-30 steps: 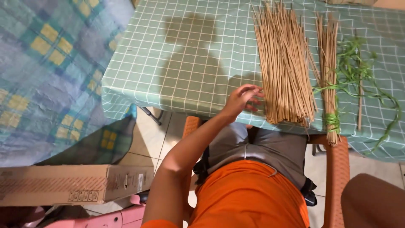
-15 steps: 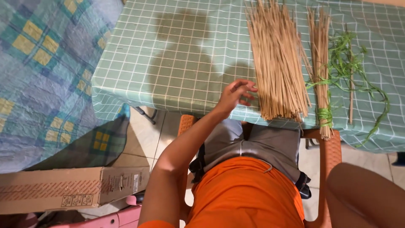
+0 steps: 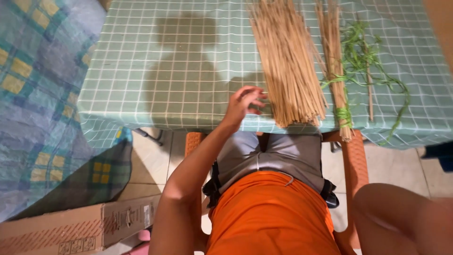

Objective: Assembling broom bundles by gathering wooden sticks and tying them with green plastic string.

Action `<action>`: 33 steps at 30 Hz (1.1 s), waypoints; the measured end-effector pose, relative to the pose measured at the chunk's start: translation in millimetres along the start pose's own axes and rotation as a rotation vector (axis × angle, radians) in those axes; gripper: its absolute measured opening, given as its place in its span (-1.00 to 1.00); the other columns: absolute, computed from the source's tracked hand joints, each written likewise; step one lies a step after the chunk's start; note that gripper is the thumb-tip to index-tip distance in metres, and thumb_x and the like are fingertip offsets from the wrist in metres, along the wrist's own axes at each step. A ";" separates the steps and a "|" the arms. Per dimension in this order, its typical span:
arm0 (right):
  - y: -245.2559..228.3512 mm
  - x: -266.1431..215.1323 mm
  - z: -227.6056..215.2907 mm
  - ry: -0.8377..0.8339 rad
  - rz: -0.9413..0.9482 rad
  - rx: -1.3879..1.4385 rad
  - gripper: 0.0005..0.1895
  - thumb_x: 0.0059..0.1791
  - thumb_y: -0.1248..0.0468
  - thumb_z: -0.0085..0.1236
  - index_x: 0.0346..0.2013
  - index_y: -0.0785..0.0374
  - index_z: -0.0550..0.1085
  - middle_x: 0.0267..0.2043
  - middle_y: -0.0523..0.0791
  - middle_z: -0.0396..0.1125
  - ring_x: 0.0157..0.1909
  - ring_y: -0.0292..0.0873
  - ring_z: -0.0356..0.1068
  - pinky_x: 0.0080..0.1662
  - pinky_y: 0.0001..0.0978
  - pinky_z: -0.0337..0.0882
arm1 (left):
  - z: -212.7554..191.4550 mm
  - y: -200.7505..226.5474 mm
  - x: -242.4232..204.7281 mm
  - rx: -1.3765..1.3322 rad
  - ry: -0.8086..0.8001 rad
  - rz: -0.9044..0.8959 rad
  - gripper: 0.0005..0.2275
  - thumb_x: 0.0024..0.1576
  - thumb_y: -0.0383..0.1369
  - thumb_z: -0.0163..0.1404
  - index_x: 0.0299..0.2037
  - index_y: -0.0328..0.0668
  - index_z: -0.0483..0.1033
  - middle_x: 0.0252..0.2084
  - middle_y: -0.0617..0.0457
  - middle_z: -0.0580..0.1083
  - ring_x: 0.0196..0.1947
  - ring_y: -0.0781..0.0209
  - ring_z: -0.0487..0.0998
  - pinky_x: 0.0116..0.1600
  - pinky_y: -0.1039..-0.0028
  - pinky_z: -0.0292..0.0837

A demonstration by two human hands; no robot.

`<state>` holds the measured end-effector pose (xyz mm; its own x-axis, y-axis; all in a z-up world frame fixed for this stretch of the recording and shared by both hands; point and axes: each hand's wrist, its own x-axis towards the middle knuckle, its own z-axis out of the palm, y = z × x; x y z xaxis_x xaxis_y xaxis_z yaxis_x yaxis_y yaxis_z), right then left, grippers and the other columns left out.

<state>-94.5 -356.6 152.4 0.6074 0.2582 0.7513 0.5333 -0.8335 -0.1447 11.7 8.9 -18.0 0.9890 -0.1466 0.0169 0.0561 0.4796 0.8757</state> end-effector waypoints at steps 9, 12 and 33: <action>28.3 -20.1 111.9 0.037 0.144 -0.272 -0.85 -0.05 0.25 0.52 -0.39 0.12 0.62 -0.45 -0.15 0.33 -0.34 0.00 0.41 -0.21 -0.19 0.44 | -1.9 1.2 2.3 0.099 0.008 -0.062 -0.61 0.21 -0.19 0.05 0.08 -0.38 0.43 -0.08 -0.36 0.55 -0.24 -0.09 0.65 -0.28 0.24 0.65; 29.3 -19.5 129.0 -0.518 0.612 -0.484 -0.47 0.01 -0.21 0.20 -0.25 0.22 0.65 -0.18 0.04 0.35 -0.02 0.19 0.38 -0.16 0.12 0.51 | -2.0 -0.2 1.3 0.113 0.041 -0.068 -0.62 0.17 -0.20 0.06 0.05 -0.38 0.45 -0.10 -0.37 0.55 -0.26 -0.10 0.65 -0.31 0.23 0.65; 46.3 -41.0 184.1 0.056 0.697 0.889 -0.76 0.06 0.33 0.12 -0.52 0.19 0.47 -0.45 -0.27 0.10 -0.30 -0.37 0.13 -0.17 -0.51 0.23 | 2.7 0.9 -3.2 0.115 0.049 -0.029 -0.68 0.18 -0.27 0.05 0.00 -0.41 0.46 -0.11 -0.38 0.54 -0.27 -0.10 0.65 -0.33 0.25 0.64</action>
<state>13.7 -315.8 -3.6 0.9207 -0.1676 0.3524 0.3321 -0.1378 -0.9331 8.2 7.5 -15.9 0.9929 -0.1154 -0.0297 0.0711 0.3732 0.9250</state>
